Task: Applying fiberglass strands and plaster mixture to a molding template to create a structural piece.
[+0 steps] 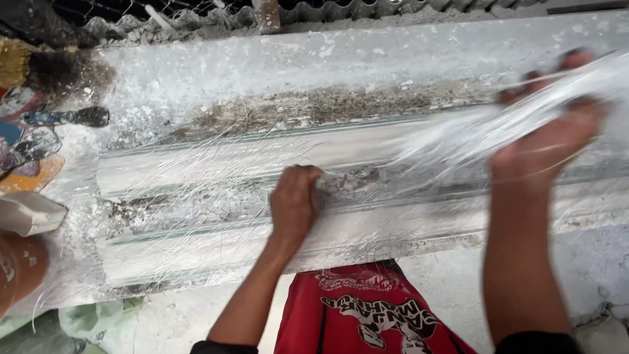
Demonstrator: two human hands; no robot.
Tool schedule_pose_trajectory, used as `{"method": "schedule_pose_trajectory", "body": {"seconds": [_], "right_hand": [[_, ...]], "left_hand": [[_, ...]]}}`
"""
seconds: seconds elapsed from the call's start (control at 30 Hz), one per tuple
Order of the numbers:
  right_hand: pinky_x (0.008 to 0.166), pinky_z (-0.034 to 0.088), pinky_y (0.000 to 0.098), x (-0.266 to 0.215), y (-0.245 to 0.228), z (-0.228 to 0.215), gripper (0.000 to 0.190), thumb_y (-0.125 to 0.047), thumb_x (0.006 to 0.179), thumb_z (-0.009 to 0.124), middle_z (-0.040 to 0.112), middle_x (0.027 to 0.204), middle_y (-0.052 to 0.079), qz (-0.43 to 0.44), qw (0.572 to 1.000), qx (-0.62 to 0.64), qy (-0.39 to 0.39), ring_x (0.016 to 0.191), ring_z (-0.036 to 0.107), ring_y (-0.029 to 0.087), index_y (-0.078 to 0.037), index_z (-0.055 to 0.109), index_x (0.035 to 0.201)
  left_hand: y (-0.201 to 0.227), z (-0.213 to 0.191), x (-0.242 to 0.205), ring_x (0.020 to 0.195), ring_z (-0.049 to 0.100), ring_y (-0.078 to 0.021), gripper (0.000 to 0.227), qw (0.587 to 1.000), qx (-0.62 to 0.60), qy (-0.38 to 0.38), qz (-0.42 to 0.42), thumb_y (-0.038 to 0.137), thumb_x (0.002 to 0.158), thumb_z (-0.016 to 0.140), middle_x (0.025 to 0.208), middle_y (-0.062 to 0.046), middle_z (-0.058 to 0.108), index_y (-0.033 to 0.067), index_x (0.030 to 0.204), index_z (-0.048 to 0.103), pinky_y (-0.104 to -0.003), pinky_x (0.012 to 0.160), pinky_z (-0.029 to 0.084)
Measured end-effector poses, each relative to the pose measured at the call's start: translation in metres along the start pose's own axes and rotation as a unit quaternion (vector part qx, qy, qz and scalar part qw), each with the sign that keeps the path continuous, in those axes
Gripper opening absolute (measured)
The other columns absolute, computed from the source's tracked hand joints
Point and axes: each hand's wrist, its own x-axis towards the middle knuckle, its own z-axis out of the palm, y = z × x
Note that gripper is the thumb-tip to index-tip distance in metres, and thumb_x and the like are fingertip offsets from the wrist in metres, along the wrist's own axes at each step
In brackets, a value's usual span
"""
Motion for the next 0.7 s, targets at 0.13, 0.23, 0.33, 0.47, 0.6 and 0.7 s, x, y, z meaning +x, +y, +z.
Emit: {"method": "schedule_pose_trajectory", "body": {"seconds": [0.13,0.23,0.33,0.47,0.6,0.7], "right_hand": [[0.07,0.042,0.0327,0.076,-0.019,-0.069,0.032,-0.029,0.09,0.047,0.065,0.096,0.013,-0.016,0.993,0.058,0.102,0.072,0.046,0.02,-0.003,0.062,0.101],[0.069,0.044,0.0321,0.038,-0.007,-0.048,0.048,-0.031,0.099,0.035,0.061,0.083,0.005,-0.024,0.992,-0.019,0.125,0.073,0.055,0.016,-0.013,0.075,0.116],[0.061,0.051,0.0299,-0.02,0.023,-0.035,0.032,-0.024,0.109,0.035,0.067,0.092,0.002,0.094,0.986,0.134,-0.001,0.078,0.063,0.014,-0.009,0.062,0.121],[0.064,0.051,0.0273,-0.016,0.011,-0.03,0.017,-0.02,0.107,0.051,0.066,0.096,-0.001,0.127,0.967,0.179,-0.126,0.077,0.063,0.012,-0.016,0.061,0.121],[0.058,0.041,0.0257,0.07,-0.034,-0.073,0.025,-0.041,0.1,0.053,0.056,0.079,-0.004,-0.007,0.999,0.029,-0.016,0.07,0.056,0.009,-0.019,0.065,0.1],[0.064,0.033,0.0231,0.155,-0.045,-0.143,0.033,-0.041,0.09,0.06,0.054,0.088,0.002,-0.038,0.999,0.025,0.012,0.082,0.056,0.01,-0.014,0.064,0.108]], "left_hand": [[-0.042,0.01,0.009,0.081,0.068,-0.028,0.043,0.977,0.165,-0.111,-0.074,-0.008,0.073,0.059,0.11,-0.016,0.076,0.0047,0.111,0.076,-0.033,0.044,0.049],[-0.008,-0.001,0.022,0.103,0.061,-0.0371,0.032,0.924,0.355,-0.11,-0.092,0.029,0.106,0.055,0.103,-0.018,0.066,0.0004,0.108,0.067,-0.06,0.094,0.047],[0.087,-0.008,0.039,0.103,0.068,-0.0419,0.032,0.995,-0.045,-0.024,-0.084,0.013,0.106,0.049,0.116,-0.031,0.066,-0.0135,0.123,0.056,-0.052,0.096,0.057],[0.104,0.044,0.011,0.099,0.067,-0.0371,0.014,0.954,-0.271,-0.102,-0.079,0.004,0.1,0.054,0.104,-0.018,0.072,0.0026,0.105,0.067,-0.046,0.087,0.057],[0.087,0.051,0.025,0.07,0.055,-0.0218,0.008,0.998,0.031,0.007,0.046,0.004,0.098,0.062,0.084,-0.006,0.061,0.0097,0.093,0.06,-0.037,0.058,0.043],[0.035,0.079,0.022,0.08,0.065,-0.0393,0.032,0.972,0.157,-0.144,-0.102,0.007,0.084,0.06,0.1,-0.017,0.069,0.0096,0.114,0.072,-0.048,0.072,0.052]]}}
